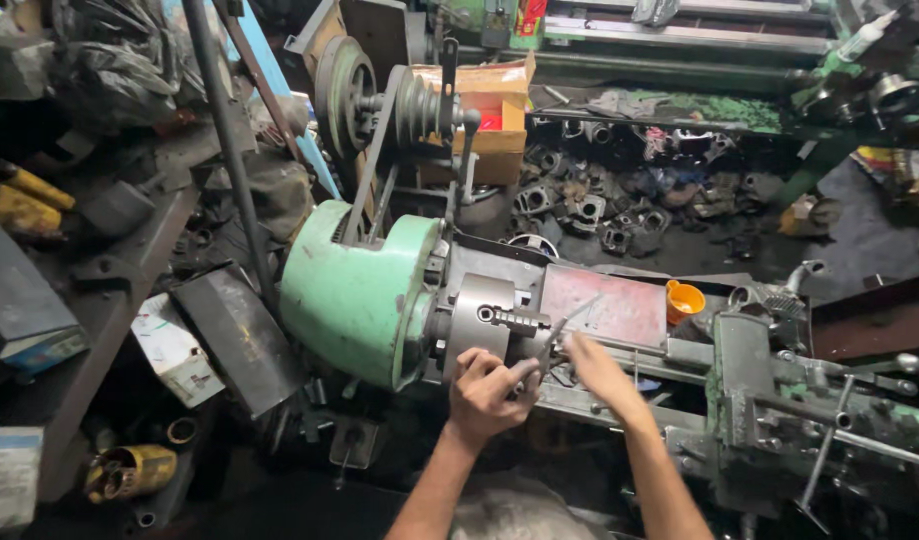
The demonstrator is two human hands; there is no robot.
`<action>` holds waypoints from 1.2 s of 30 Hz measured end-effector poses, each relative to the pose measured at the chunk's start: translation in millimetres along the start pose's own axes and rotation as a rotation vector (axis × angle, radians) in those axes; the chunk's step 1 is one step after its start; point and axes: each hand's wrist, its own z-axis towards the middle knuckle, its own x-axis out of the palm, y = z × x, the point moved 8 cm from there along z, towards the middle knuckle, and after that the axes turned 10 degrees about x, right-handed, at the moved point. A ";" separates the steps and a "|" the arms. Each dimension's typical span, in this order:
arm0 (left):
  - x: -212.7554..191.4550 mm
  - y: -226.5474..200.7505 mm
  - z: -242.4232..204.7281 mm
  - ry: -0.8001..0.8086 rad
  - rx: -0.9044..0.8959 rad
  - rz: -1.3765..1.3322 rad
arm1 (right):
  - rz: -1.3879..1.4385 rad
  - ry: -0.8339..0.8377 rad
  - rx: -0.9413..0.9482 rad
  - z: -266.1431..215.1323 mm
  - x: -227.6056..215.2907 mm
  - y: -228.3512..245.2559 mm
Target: The person operates a metal lathe in a workshop, adjusting the chuck and tool post, then engages the machine to cut a cylindrical metal workpiece. The person uses a caliper to measure the workpiece during operation and continues machining with the tool engaged.
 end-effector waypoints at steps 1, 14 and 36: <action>0.6 -0.9 2.3 0.007 -0.019 0.003 | 0.064 0.016 0.154 -7.2 5.8 -19.9; -9.6 -19.0 -26.0 0.258 -0.303 -0.226 | 0.393 -0.267 0.524 -67.5 -72.7 -60.5; 207.9 -39.1 -165.0 0.706 -0.456 -0.256 | 1.230 -0.442 0.700 -202.9 -71.5 -133.4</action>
